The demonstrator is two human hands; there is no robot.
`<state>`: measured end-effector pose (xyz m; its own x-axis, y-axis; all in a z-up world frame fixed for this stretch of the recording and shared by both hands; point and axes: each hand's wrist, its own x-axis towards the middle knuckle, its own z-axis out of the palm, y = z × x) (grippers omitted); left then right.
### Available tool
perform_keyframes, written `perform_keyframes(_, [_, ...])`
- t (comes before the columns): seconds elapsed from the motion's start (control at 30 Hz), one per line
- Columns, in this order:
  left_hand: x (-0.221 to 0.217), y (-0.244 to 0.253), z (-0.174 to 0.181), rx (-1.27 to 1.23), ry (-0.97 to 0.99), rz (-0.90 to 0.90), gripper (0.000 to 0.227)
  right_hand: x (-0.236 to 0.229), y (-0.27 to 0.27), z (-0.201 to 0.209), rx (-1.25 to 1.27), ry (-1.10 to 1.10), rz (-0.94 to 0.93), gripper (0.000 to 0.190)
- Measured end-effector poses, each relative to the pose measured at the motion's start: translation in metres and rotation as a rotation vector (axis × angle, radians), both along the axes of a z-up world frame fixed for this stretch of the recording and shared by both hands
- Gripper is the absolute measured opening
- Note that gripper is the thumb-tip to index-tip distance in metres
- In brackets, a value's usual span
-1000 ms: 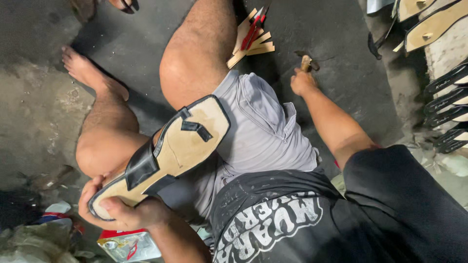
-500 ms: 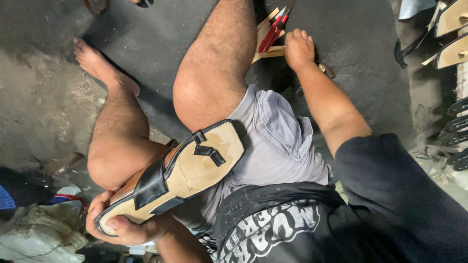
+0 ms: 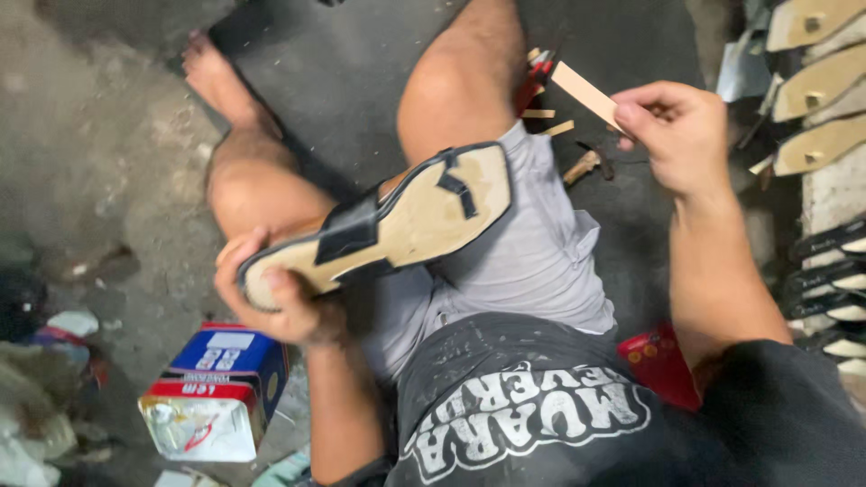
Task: The person sits on the floor and repairs a black sandal by hammering a metal staple into the sole, then uses a knife to trim excess material. The person repeats this process on another sandal, using a wooden shoe tree to hold the sandal steady.
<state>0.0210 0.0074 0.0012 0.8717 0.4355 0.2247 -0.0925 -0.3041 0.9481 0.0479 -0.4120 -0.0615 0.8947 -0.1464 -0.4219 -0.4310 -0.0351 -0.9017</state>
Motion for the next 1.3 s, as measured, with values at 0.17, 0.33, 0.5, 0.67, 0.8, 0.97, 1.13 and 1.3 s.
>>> perform_keyframes(0.17, [-0.005,-0.004,-0.01,-0.062,0.013,-0.017,0.052,0.009,0.097,0.099,-0.097,-0.292,0.547,0.014])
perform_keyframes(0.33, [-0.01,-0.001,-0.004,0.002,-0.028,-0.107,0.05,0.032,0.161,0.115,-0.195,-0.437,0.776,0.012])
perform_keyframes(0.5, [-0.011,0.0,0.006,-0.007,-0.008,-0.078,0.054,0.043,0.183,0.129,-0.279,-0.439,0.853,0.013])
perform_keyframes(0.67, [-0.012,-0.003,0.009,-0.004,0.038,-0.052,0.055,0.051,0.207,0.142,-0.506,-0.648,0.878,0.027])
perform_keyframes(0.8, [-0.006,-0.004,0.007,0.018,0.032,-0.045,0.053,0.056,0.221,0.131,-0.566,-0.664,0.95,0.042])
perform_keyframes(0.97, [-0.006,-0.008,0.01,-0.072,0.031,-0.047,0.048,0.051,0.199,0.109,-0.602,-0.698,0.952,0.049])
perform_keyframes(1.13, [-0.009,-0.008,0.007,-0.07,0.025,-0.041,0.044,0.037,0.155,0.086,-0.643,-0.589,0.856,0.059])
perform_keyframes(1.3, [-0.013,-0.002,0.008,-0.209,-0.001,0.005,0.041,0.012,0.124,0.081,-0.23,-0.625,0.499,0.062])
